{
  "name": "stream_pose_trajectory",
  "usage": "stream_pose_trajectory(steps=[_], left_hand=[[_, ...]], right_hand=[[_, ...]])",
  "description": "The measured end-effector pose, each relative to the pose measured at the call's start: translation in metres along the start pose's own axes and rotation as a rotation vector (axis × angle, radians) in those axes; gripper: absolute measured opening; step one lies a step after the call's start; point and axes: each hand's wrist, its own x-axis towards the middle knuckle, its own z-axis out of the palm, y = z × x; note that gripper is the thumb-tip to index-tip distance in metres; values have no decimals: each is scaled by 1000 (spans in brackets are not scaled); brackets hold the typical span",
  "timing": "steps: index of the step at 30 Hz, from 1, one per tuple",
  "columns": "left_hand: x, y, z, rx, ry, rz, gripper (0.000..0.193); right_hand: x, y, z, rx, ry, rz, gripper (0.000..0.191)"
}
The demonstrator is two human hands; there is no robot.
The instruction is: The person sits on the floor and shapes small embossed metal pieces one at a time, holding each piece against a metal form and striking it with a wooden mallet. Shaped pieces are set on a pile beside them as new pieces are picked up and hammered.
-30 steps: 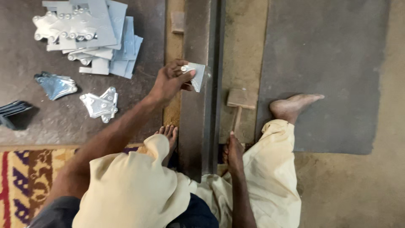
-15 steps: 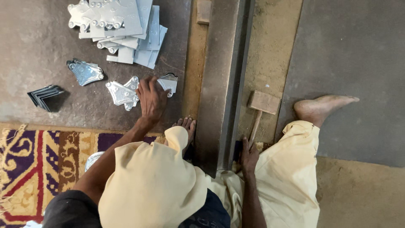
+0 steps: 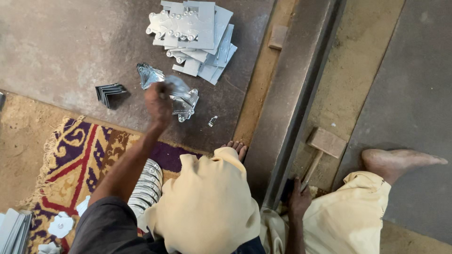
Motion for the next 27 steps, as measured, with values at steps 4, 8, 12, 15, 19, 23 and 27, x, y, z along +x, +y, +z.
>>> stream_pose_trajectory(steps=[4, 8, 12, 15, 19, 23, 27], left_hand=[[28, -38, -29, 188, -5, -200, 28], [48, -47, -32, 266, -17, -232, 60], [33, -27, -19, 320, 17, -253, 66], [2, -5, -16, 198, -220, -274, 69], [-29, 7, -20, 305, -472, -364, 97], [-25, 2, -7, 356, -510, -543, 107], [-10, -8, 6, 363, -560, -671, 108]], right_hand=[[-2, -5, 0, -20, 17, -14, 53], [-2, -7, 1, 88, -17, 70, 45], [-2, -5, 0, 98, 4, -25, 46], [-2, -4, 0, 186, -27, 21, 44], [-3, -7, 1, 206, -41, 64, 38], [-5, -14, 2, 223, -23, 135, 35], [-7, -18, 1, 146, -2, 37, 34]])
